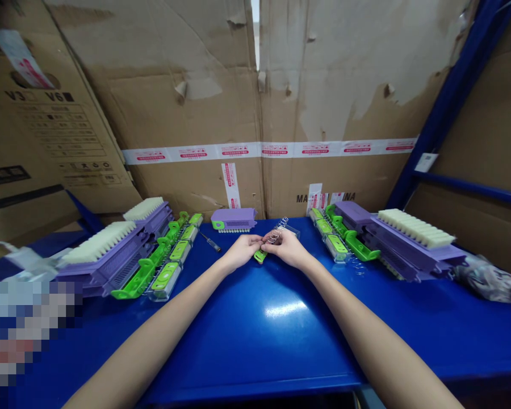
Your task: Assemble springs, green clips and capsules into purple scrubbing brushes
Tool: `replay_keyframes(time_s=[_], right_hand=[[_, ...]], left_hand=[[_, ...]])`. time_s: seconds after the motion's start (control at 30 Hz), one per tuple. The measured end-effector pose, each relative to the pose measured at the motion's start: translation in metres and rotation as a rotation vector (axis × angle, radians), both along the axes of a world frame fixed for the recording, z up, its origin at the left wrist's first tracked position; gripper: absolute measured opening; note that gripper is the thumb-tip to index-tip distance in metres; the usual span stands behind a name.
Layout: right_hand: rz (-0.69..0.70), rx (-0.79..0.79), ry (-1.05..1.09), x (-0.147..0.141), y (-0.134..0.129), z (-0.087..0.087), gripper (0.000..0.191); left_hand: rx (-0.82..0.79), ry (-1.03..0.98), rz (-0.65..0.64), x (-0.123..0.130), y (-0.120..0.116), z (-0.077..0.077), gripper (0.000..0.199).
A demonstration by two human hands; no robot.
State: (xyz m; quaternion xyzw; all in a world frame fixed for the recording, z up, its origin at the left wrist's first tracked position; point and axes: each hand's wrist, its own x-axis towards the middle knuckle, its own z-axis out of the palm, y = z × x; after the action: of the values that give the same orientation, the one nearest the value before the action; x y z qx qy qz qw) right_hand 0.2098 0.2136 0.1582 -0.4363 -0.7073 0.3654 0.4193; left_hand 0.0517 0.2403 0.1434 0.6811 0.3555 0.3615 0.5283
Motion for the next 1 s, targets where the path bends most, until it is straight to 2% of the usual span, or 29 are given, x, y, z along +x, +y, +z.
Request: replay_keyframes(time_s=[0.13, 0.47, 0.67, 0.8, 1.0], right_hand=[[-0.005, 0.036, -0.019, -0.001, -0.001, 0.000, 0.024], [-0.133, 0.082, -0.047, 0.001, 0.001, -0.005, 0.027], [0.015, -0.002, 0.018, 0.004, 0.000, -0.002, 0.039], [0.056, -0.073, 0.007, 0.005, -0.001, -0.001, 0.033], [0.037, 0.029, -0.069, 0.004, 0.001, -0.002, 0.023]], left_hand=[[0.004, -0.017, 0.033, 0.001, 0.000, 0.001, 0.016], [-0.160, -0.103, -0.083, -0.010, 0.001, 0.005, 0.043], [-0.148, -0.107, -0.161, -0.011, 0.001, 0.005, 0.045], [-0.136, -0.104, -0.164, -0.012, 0.002, 0.002, 0.048], [-0.133, -0.085, -0.192, -0.013, 0.002, 0.005, 0.049]])
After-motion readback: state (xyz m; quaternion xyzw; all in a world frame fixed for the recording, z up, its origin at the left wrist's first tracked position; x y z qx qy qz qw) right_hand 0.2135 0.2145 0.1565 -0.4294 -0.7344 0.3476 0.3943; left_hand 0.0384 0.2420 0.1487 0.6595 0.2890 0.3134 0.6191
